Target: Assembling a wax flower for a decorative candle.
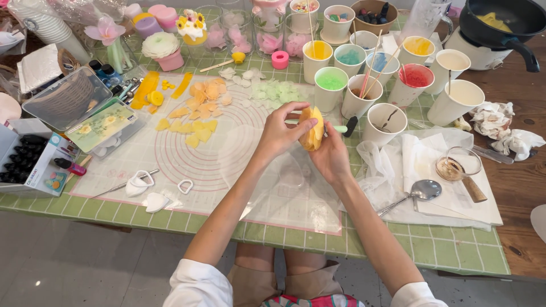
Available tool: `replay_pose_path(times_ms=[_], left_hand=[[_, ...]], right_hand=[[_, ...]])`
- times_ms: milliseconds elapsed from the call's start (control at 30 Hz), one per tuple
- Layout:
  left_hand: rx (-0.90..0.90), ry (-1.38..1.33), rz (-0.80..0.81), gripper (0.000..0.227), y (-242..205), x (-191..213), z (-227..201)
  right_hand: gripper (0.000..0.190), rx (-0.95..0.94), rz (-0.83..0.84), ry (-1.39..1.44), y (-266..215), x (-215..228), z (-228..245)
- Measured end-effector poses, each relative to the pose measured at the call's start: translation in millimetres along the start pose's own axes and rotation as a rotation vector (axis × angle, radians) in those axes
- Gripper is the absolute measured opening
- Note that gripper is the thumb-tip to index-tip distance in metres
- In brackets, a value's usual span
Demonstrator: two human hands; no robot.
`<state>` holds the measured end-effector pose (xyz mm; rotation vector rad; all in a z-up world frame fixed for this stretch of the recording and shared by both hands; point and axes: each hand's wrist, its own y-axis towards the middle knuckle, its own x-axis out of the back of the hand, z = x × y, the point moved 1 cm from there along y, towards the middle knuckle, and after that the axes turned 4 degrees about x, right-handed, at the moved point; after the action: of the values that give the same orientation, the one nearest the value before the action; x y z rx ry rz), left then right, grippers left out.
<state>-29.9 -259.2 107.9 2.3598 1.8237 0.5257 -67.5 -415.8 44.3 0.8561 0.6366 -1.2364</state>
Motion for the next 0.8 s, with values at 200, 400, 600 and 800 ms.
replay_pose_path(times_ms=[200,400,600,800], left_hand=[[-0.007,0.009,0.016,0.051,-0.8,5.3,-4.0],[-0.022,-0.012,0.035,0.049,-6.0,5.6,-8.1],[-0.100,0.050,0.006,0.049,-18.2,-3.5,-21.5],[-0.116,0.061,-0.015,0.047,-21.9,-4.9,-25.8]], right_hand=[[0.042,-0.027,-0.012,-0.040,-1.8,-8.0,1.4],[0.042,-0.035,0.021,0.005,-2.0,-6.7,3.6],[0.043,-0.079,-0.018,0.017,0.6,8.2,1.8],[0.043,-0.100,-0.043,0.033,-1.3,5.4,3.7]])
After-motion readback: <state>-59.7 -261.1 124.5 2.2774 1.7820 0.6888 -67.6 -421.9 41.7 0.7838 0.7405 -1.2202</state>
